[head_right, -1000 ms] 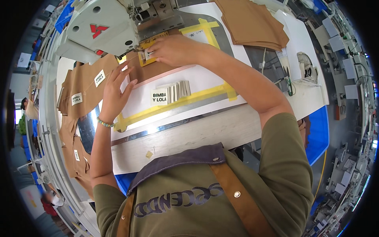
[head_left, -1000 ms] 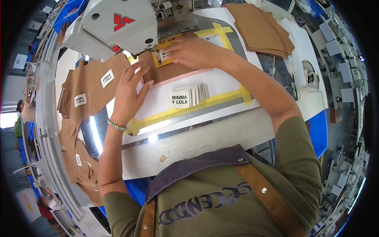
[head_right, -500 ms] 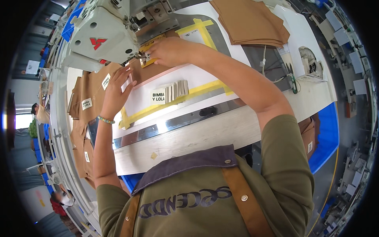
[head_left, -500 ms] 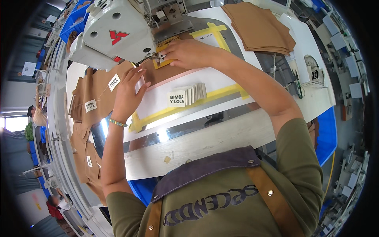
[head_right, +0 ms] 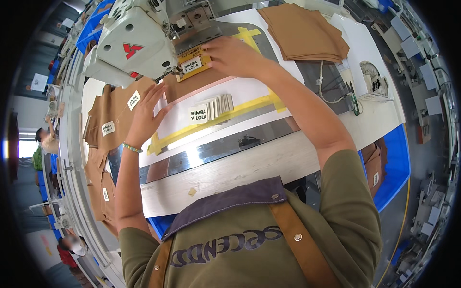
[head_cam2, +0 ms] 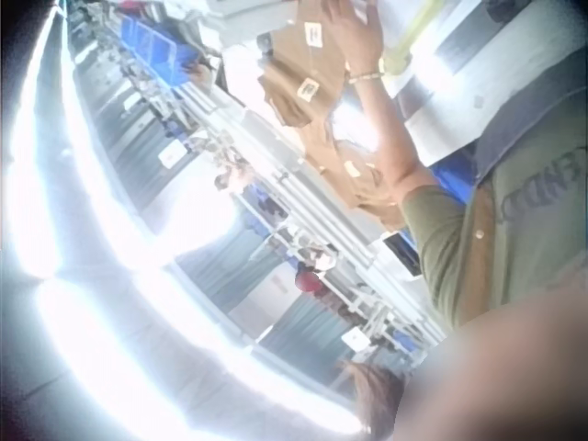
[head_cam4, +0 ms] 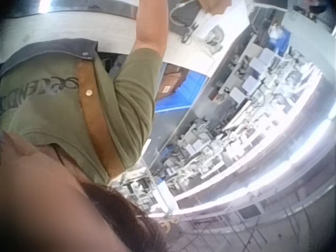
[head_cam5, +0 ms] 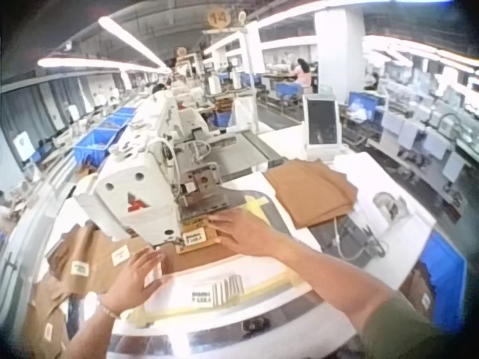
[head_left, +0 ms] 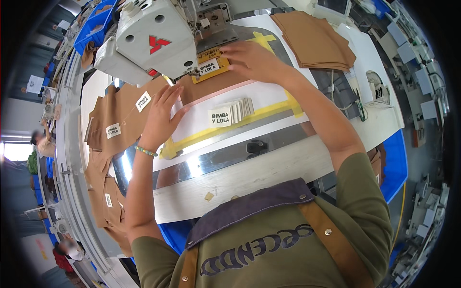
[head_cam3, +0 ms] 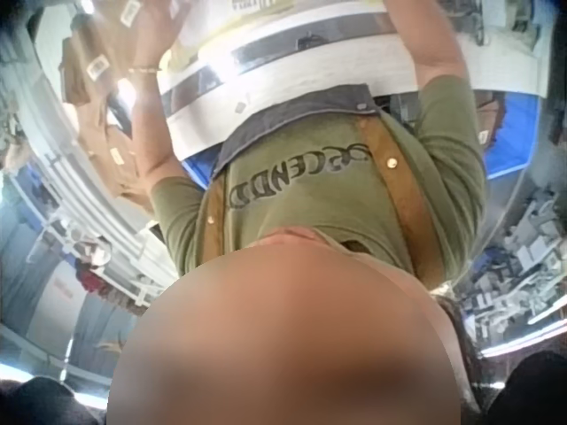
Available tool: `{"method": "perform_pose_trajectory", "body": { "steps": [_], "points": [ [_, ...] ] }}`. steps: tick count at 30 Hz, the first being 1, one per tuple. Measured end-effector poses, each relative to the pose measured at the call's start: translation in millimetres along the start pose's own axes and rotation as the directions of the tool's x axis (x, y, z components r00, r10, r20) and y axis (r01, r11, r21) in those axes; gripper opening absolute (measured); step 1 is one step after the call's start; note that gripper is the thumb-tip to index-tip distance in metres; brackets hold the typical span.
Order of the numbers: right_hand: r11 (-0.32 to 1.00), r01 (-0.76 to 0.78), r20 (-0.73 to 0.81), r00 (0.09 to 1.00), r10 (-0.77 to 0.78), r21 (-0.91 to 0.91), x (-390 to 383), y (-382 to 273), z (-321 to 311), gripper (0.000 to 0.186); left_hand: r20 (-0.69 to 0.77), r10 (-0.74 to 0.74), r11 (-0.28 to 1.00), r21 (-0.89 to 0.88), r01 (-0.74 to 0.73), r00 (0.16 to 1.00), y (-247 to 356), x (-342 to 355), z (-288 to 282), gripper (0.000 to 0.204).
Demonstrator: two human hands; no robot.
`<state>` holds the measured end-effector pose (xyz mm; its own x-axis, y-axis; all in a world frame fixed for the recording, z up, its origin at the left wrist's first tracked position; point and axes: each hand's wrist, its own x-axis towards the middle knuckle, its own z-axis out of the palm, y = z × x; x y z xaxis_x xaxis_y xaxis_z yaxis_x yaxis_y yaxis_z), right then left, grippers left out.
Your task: Sewing brand labels onto leather or fabric components using an industrial sewing machine.
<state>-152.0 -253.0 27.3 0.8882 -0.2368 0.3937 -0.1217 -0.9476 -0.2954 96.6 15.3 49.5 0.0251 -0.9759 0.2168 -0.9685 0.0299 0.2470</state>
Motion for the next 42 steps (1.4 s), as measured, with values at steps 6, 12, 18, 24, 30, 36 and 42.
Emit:
{"method": "perform_pose_trajectory", "body": {
  "steps": [6,12,18,24,30,36,42],
  "points": [
    [0.984,-0.154,-0.314,0.933,0.175,0.091,-19,51,-12,0.032,0.043,0.000,1.000,-0.023,0.001,0.999,10,19,4,0.061],
    [0.905,-0.312,-0.306,0.865,0.397,0.290,-22,55,-16,0.033,0.031,0.086,0.996,0.003,-0.086,0.996,9,26,12,0.061],
    [0.940,-0.264,-0.277,0.907,0.318,0.215,-20,58,-13,0.034,0.021,0.044,0.998,-0.036,-0.044,0.999,8,30,13,0.054],
    [0.962,-0.228,-0.237,0.936,0.259,0.151,-20,59,-7,0.036,0.092,0.009,0.989,-0.146,0.004,0.996,9,33,15,0.046],
    [0.963,-0.224,-0.193,0.949,0.250,0.147,-20,58,-8,0.037,0.063,0.043,0.995,-0.098,-0.037,0.997,8,34,16,0.045],
    [0.966,-0.220,-0.186,0.952,0.243,0.138,-22,60,-6,0.036,0.072,0.043,0.994,-0.100,-0.036,0.996,10,34,15,0.045],
    [0.969,-0.207,-0.185,0.955,0.231,0.137,-22,60,-5,0.033,0.092,0.058,0.995,-0.092,-0.049,0.994,9,33,13,0.048]
  ]
}}
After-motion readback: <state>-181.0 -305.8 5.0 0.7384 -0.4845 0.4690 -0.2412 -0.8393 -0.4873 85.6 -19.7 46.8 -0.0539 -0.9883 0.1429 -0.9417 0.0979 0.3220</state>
